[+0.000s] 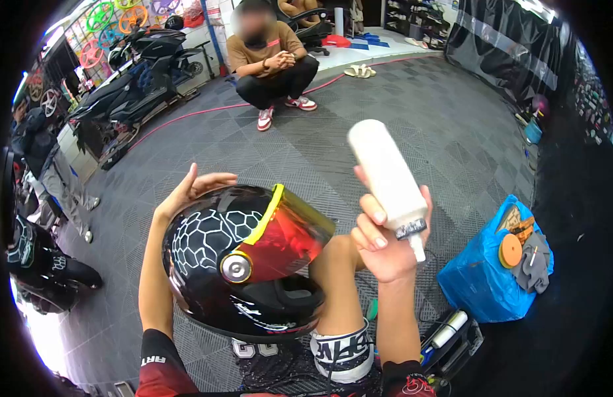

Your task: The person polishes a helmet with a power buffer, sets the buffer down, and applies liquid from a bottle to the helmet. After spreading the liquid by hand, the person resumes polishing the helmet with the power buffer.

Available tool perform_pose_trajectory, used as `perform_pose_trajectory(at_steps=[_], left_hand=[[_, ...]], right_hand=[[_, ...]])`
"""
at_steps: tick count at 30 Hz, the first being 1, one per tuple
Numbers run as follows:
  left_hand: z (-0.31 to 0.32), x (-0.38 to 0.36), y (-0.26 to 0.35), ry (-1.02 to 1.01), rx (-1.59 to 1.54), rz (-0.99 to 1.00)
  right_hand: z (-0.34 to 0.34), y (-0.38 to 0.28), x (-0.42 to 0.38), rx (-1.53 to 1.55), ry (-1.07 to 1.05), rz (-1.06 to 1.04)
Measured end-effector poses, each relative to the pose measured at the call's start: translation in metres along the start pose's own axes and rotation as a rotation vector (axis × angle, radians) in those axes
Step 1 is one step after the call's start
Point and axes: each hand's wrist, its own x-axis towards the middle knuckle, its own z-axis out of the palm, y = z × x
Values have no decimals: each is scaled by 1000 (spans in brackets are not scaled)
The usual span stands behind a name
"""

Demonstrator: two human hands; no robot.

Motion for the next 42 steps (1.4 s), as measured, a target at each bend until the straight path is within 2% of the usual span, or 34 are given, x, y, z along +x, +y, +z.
perform_pose_trajectory(at_steps=[2, 4, 9, 11, 13, 15, 16, 17, 20, 22, 24, 25, 26, 27, 29, 30, 31, 32, 33, 35, 37, 39, 41, 42], left_hand=[[4, -10, -7, -57, -101, 5], [1, -19, -15, -244, -204, 175], [-5, -18, -19, -119, -297, 91], [-10, -12, -21, -156, -286, 94], [-14, -9, -24, -139, -292, 91], [-14, -7, -29, -147, -296, 90], [-13, -7, -27, -134, -303, 100], [-15, -6, -27, -127, -304, 102], [-19, -4, -30, -145, -236, 182], [-21, -6, -24, -163, -178, 161], [-26, -6, -21, -154, -150, 128], [-26, -7, -19, -153, -155, 134], [-26, -7, -16, -139, -101, 117], [-25, -7, -14, -121, -49, 103], [-26, -7, -11, -81, -20, 87], [-26, -8, -10, -46, 14, 59], [-26, -8, -12, -40, 11, 64], [-27, -6, -14, -48, -36, 49], [-27, -4, -15, -58, -79, 35], [-26, -1, -14, -86, -92, 38], [-28, 3, -17, -121, -98, 34], [-32, 7, -20, -150, -27, 91], [-26, 4, -12, -150, -70, 41], [-26, 4, -10, -152, -37, 87]], right_hand=[[-3, 21, 16, 59, -9, 60], [-3, 37, 30, 90, -31, 148], [14, 54, 62, 102, 80, 213], [23, 60, 81, 60, 225, 203], [19, 68, 99, 26, 191, 216], [15, 77, 111, -154, 186, 226], [10, 78, 115, -105, 192, 244], [13, 76, 112, -131, 285, 227], [8, 48, 87, 13, 166, 312], [-2, 22, 51, -245, 164, 233], [-22, -5, 3, -575, 364, 97], [-37, -23, -30, -856, 507, 89], [-54, -41, -62, -1006, 584, 97], [-84, -68, -108, -1123, 699, 121], [-94, -86, -186, -1322, 1119, 211], [-104, -97, -227, -1677, 1075, 307], [-132, -111, -289, -1932, 1189, 411], [-154, -117, -349, -2025, 1288, 490], [-143, -105, -371, -1726, 1574, 765], [-187, -102, -471, -1695, 1699, 745], [-148, -50, -449, -1555, 1966, 804], [-157, -42, -478, -1606, 1912, 779], [-176, -49, -497, -1661, 1841, 734], [-185, -63, -501, -1966, 1741, 1009]])
